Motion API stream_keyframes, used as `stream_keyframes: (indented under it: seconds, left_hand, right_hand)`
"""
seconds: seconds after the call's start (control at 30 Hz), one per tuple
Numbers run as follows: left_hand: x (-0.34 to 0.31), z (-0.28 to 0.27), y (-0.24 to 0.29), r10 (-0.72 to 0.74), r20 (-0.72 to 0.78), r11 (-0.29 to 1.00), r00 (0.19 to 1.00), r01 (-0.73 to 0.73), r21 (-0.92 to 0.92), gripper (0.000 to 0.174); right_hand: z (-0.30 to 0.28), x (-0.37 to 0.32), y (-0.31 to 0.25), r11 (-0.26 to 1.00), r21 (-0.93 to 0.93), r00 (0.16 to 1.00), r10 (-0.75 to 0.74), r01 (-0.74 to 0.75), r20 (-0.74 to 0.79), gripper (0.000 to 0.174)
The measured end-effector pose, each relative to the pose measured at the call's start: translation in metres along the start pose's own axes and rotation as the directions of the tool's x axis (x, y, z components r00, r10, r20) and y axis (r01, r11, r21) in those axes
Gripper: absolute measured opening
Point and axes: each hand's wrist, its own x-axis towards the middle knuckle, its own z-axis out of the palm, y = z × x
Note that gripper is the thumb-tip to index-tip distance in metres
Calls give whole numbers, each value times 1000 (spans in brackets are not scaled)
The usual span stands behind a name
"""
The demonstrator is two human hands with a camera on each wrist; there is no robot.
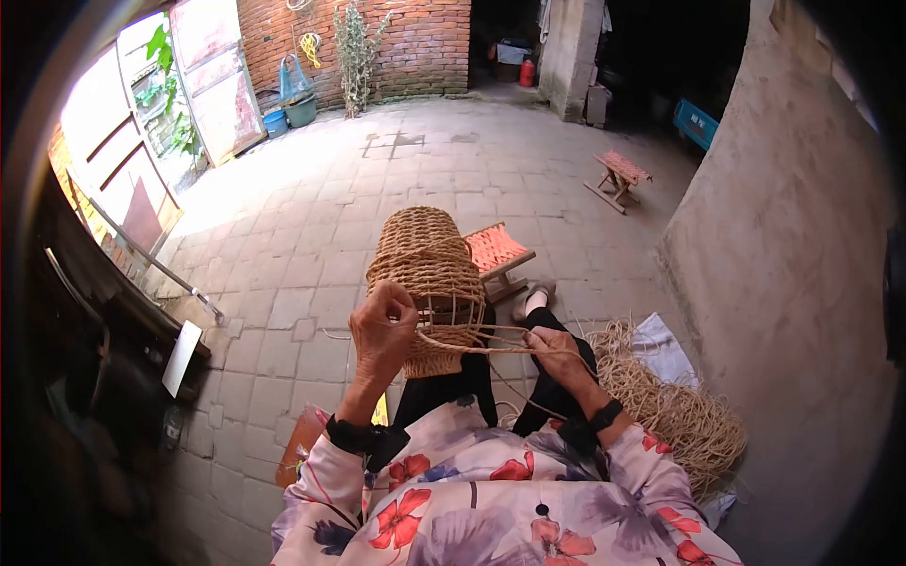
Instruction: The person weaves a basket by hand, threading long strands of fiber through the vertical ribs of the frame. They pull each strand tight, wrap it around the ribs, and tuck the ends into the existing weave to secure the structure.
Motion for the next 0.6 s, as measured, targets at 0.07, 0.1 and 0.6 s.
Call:
stream_keyframes:
  seconds: [0.07, 0.1, 0.6]
  left_hand:
    - [-2, 3, 2, 65, 22, 998, 998, -65, 5, 12]
    - [-1, 5, 5, 77, 25, 997, 997, -77, -1, 12]
    - [2, -1, -6, -91, 81, 996, 993, 92, -7, 9]
  right_hand:
    - [12, -1, 4, 976, -39, 964, -217, 213, -157, 27]
    - [13, 0, -10, 978, -32, 964, -209, 206, -163, 27]
    - [-3, -10, 111, 990, -132, 981, -80, 56, -179, 24]
